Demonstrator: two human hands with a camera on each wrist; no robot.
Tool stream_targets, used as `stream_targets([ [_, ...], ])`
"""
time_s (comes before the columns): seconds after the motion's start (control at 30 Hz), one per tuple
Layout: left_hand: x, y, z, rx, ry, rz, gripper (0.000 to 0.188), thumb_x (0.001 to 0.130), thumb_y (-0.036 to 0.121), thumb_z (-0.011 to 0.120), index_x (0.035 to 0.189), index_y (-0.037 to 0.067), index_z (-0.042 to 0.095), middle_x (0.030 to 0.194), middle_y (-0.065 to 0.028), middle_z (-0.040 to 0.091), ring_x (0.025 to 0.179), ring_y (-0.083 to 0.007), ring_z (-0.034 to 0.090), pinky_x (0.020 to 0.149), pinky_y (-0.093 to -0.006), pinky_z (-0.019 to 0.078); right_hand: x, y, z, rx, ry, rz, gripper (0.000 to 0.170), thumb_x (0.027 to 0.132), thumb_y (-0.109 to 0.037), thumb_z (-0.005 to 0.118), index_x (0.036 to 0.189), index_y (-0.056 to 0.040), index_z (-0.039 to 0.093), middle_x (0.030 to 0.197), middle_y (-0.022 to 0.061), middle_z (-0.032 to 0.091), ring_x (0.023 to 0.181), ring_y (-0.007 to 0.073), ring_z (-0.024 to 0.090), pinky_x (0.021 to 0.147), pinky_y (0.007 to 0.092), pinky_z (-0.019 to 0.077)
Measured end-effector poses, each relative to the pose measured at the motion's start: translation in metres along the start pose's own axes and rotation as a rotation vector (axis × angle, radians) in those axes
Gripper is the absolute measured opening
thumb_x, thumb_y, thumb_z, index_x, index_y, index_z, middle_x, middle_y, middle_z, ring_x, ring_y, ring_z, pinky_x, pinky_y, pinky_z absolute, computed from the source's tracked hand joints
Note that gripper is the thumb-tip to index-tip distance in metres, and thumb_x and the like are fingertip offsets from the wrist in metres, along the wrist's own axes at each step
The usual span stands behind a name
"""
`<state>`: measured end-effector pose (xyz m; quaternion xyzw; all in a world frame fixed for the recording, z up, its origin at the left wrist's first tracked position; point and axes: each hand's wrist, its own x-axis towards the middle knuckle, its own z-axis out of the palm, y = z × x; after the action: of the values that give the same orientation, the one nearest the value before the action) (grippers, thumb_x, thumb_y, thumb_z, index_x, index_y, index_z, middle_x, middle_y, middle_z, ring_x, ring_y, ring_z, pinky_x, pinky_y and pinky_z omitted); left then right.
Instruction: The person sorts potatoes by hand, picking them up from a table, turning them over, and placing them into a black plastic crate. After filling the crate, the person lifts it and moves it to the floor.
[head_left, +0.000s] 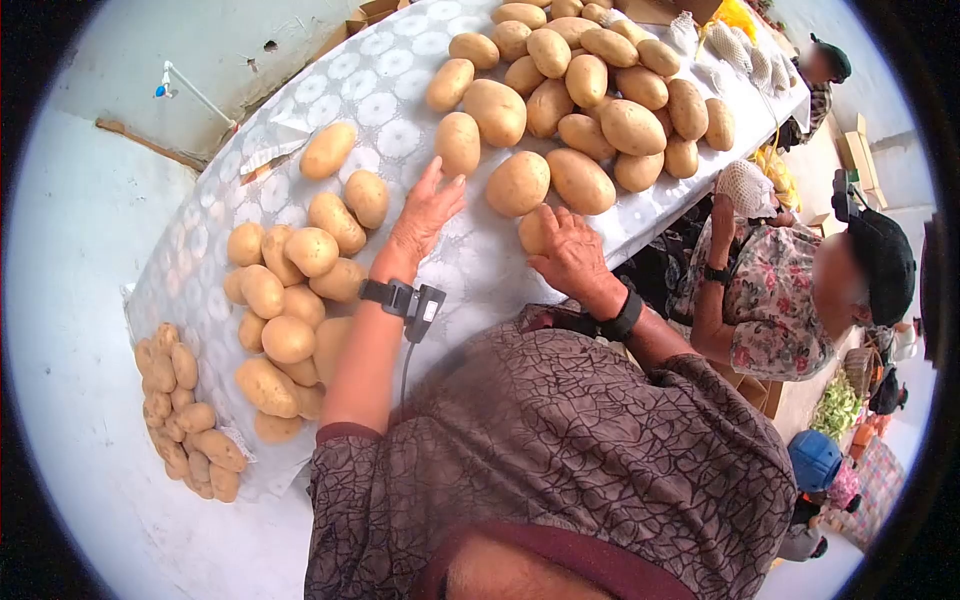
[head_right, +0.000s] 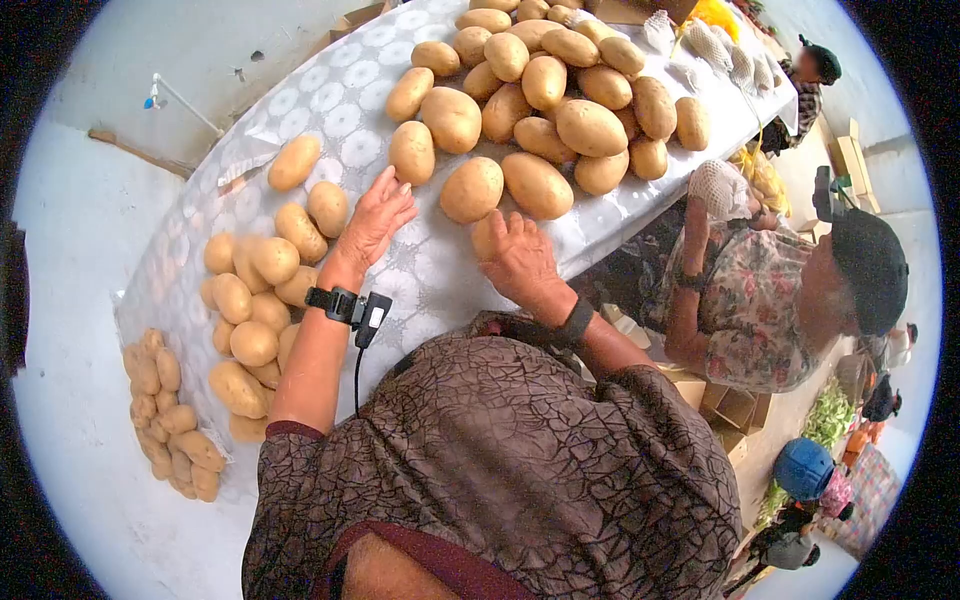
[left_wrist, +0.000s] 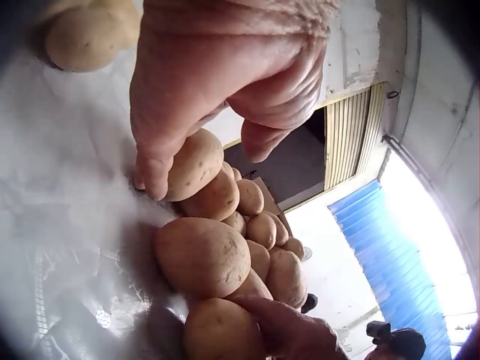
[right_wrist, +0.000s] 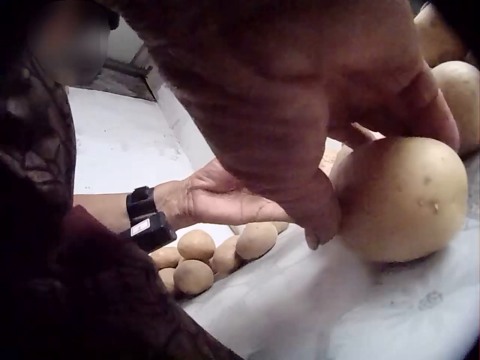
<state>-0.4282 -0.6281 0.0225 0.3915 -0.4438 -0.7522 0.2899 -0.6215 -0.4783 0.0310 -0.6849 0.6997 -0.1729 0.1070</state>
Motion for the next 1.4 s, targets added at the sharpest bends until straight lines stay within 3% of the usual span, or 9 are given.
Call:
stream_targets([
  [0.3, 0.008, -0.009, 0.0, 0.238, 0.006, -0.069, 0.089, 0.089, 0.026, 0.067, 0.149, -0.003, 0.009, 0.154, -0.0208, 0.017, 0.133, -0.0258, 0.034, 0.106, -0.0419, 0.0366, 0.001, 0.001, 0.002, 0.005, -0.05, 0.057, 0.071, 0.065, -0.022, 0.076, 0.124, 0.0004, 0.044, 0.103, 0.021, 0.056, 0.096, 0.0389, 0.057, 0.081, 0.0465, 0.0473],
  [0.37, 0.013, -0.022, -0.005, 0.342, 0.09, 0.058, 0.088, 0.085, 0.032, 0.07, 0.146, -0.007, 0.02, 0.132, -0.0215, 0.047, 0.117, -0.0233, 0.05, 0.096, -0.0337, 0.0438, 0.001, 0.005, 0.006, 0.02, -0.016, 0.027, 0.064, 0.067, -0.019, 0.073, 0.121, 0.001, 0.044, 0.097, 0.0218, 0.057, 0.093, 0.0397, 0.057, 0.078, 0.0472, 0.0474],
  [0.57, -0.003, -0.014, -0.006, 0.392, 0.085, -0.009, 0.082, 0.085, 0.032, 0.069, 0.144, -0.008, 0.027, 0.128, -0.0207, 0.052, 0.115, -0.0246, 0.053, 0.094, -0.0337, 0.0447, 0.005, 0.007, 0.008, 0.043, 0.085, -0.018, 0.05, 0.067, -0.023, 0.07, 0.107, -0.0001, 0.048, 0.084, 0.0218, 0.06, 0.082, 0.0404, 0.059, 0.073, 0.0475, 0.0479],
  [0.63, -0.009, -0.014, -0.011, 0.386, 0.077, -0.019, 0.079, 0.085, 0.031, 0.069, 0.142, -0.008, 0.031, 0.126, -0.0203, 0.053, 0.113, -0.0242, 0.054, 0.094, -0.0336, 0.0453, 0.007, 0.009, 0.009, 0.043, -0.037, 0.084, 0.066, 0.065, -0.025, 0.071, 0.121, 0.0016, 0.048, 0.093, 0.0228, 0.064, 0.09, 0.0409, 0.061, 0.078, 0.0472, 0.0494],
  [0.77, -0.035, -0.014, -0.011, 0.367, 0.08, -0.059, 0.068, 0.087, 0.03, 0.069, 0.135, -0.009, 0.042, 0.121, -0.0185, 0.056, 0.109, -0.0213, 0.056, 0.09, -0.0316, 0.0471, 0.007, 0.007, -0.009, 0.11, -0.18, 0.196, 0.058, 0.066, -0.026, 0.072, 0.114, 0.0023, 0.055, 0.086, 0.0198, 0.065, 0.084, 0.0356, 0.065, 0.073, 0.0434, 0.0514],
  [0.87, -0.056, -0.026, -0.012, 0.236, 0.005, -0.048, 0.058, 0.09, 0.025, 0.066, 0.132, -0.009, 0.045, 0.12, -0.0168, 0.056, 0.104, -0.0194, 0.057, 0.089, -0.0311, 0.0484, 0.008, 0.005, -0.035, 0.664, -0.313, 0.306, 0.048, 0.073, -0.031, 0.07, 0.104, 0.0042, 0.063, 0.085, 0.0112, 0.065, 0.079, 0.0181, 0.064, 0.069, 0.0321, 0.0509],
  [1.13, -0.111, -0.023, 0.003, 0.066, -0.009, -0.182, 0.051, 0.095, 0.021, 0.06, 0.132, -0.009, 0.043, 0.125, -0.0157, 0.053, 0.116, -0.0259, 0.054, 0.099, -0.0393, 0.0463, 0.018, 0.011, -0.045, 1.721, -0.5, 0.297, 0.055, 0.096, -0.043, 0.045, 0.116, 0.0072, 0.053, 0.1, 0.0208, 0.066, 0.084, 0.0296, 0.068, 0.069, 0.0365, 0.0575],
  [1.27, -0.124, -0.017, 0.009, 0.027, -0.002, -0.172, 0.047, 0.096, 0.02, 0.057, 0.132, -0.007, 0.044, 0.125, -0.0159, 0.054, 0.116, -0.0258, 0.055, 0.1, -0.0393, 0.046, 0.02, 0.009, -0.04, 1.98, -0.59, 0.303, 0.06, 0.097, -0.048, 0.042, 0.12, 0.0062, 0.049, 0.094, 0.0276, 0.065, 0.075, 0.0322, 0.069, 0.057, 0.0341, 0.0585],
  [1.4, -0.128, 0.005, 0.026, 0.077, -0.127, -0.102, 0.046, 0.097, 0.02, 0.054, 0.134, -0.005, 0.042, 0.127, -0.0164, 0.055, 0.118, -0.0256, 0.055, 0.101, -0.0398, 0.0449, 0.018, 0.004, -0.045, 1.947, -0.636, 0.17, 0.058, 0.096, -0.05, 0.042, 0.121, 0.0013, 0.05, 0.098, 0.023, 0.066, 0.08, 0.03, 0.069, 0.058, 0.0329, 0.058],
])
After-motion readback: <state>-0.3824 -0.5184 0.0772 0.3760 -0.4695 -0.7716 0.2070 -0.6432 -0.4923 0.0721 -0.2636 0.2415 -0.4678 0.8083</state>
